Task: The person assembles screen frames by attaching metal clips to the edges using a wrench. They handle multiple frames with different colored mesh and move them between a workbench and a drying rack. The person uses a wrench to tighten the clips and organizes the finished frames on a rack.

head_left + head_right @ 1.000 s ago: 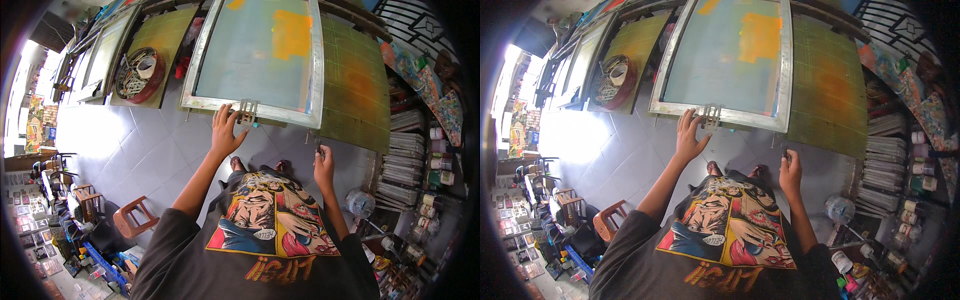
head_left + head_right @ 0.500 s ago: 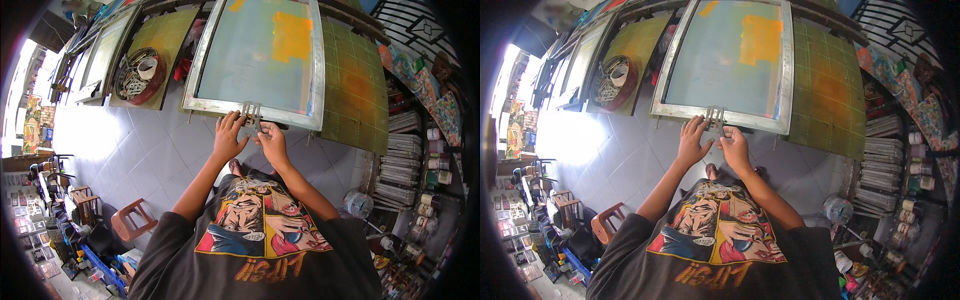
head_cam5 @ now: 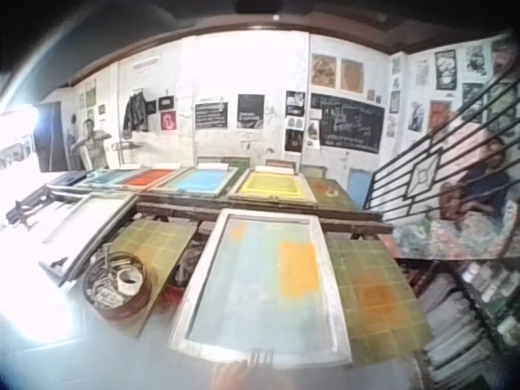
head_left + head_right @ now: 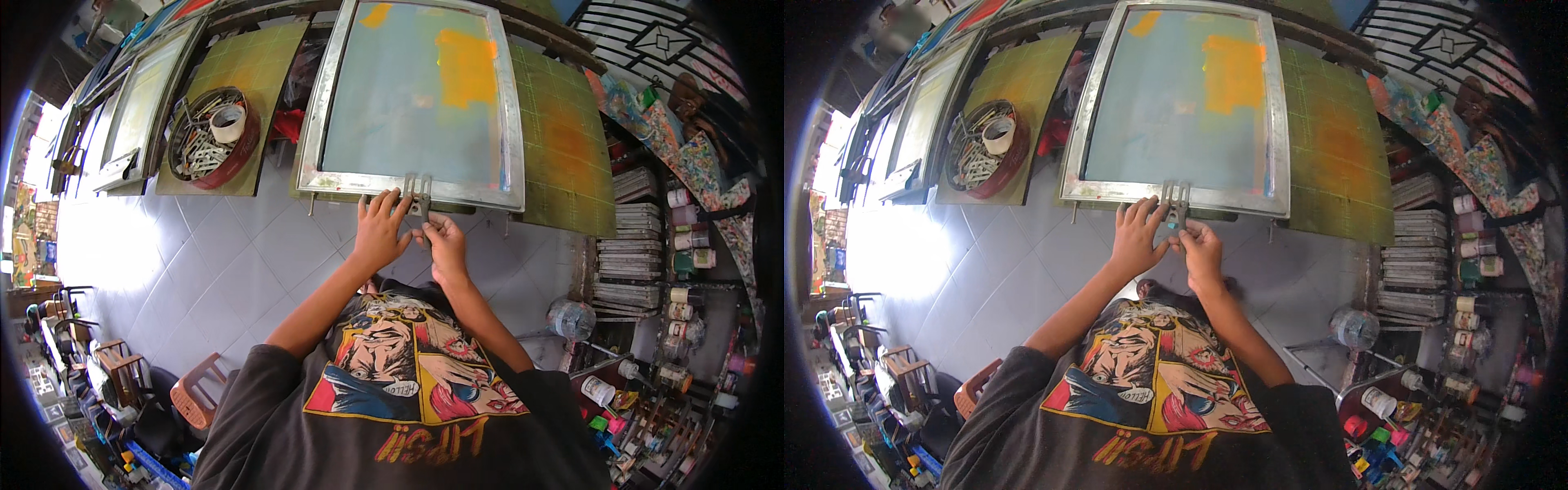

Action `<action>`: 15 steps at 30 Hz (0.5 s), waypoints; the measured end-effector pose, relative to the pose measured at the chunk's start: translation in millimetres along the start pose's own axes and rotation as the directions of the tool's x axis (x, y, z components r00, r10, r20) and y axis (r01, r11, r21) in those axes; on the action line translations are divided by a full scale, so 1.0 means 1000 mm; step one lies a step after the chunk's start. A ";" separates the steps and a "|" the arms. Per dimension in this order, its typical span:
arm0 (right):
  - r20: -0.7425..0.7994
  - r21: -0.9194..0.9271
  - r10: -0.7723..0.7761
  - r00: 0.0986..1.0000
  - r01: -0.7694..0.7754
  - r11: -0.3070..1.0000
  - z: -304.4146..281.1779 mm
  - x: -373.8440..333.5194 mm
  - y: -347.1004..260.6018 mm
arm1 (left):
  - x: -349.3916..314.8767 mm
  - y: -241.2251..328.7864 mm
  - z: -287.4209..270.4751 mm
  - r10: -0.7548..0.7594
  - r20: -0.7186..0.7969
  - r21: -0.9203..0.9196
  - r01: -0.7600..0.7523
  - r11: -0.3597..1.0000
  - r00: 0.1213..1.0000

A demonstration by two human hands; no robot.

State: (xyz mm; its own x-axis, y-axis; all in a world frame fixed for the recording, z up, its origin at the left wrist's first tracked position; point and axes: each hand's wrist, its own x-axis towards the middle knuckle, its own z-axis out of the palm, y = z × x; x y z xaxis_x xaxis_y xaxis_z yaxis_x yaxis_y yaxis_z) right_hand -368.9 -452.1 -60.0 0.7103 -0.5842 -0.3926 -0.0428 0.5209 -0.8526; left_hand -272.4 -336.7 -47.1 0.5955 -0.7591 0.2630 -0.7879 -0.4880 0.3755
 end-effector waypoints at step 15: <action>-0.041 0.025 0.080 0.996 -0.079 0.997 0.007 0.006 0.011 | 0.014 -0.011 -0.005 0.051 0.046 0.111 -0.056 0.992 0.998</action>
State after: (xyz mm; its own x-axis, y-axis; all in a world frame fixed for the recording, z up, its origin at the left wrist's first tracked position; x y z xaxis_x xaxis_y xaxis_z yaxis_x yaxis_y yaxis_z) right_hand -360.1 -445.3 -69.5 0.6750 -0.5661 -0.4732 -0.0810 0.5806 -0.8101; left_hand -254.5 -339.8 -43.5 0.5469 -0.8019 0.2405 -0.8323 -0.4898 0.2596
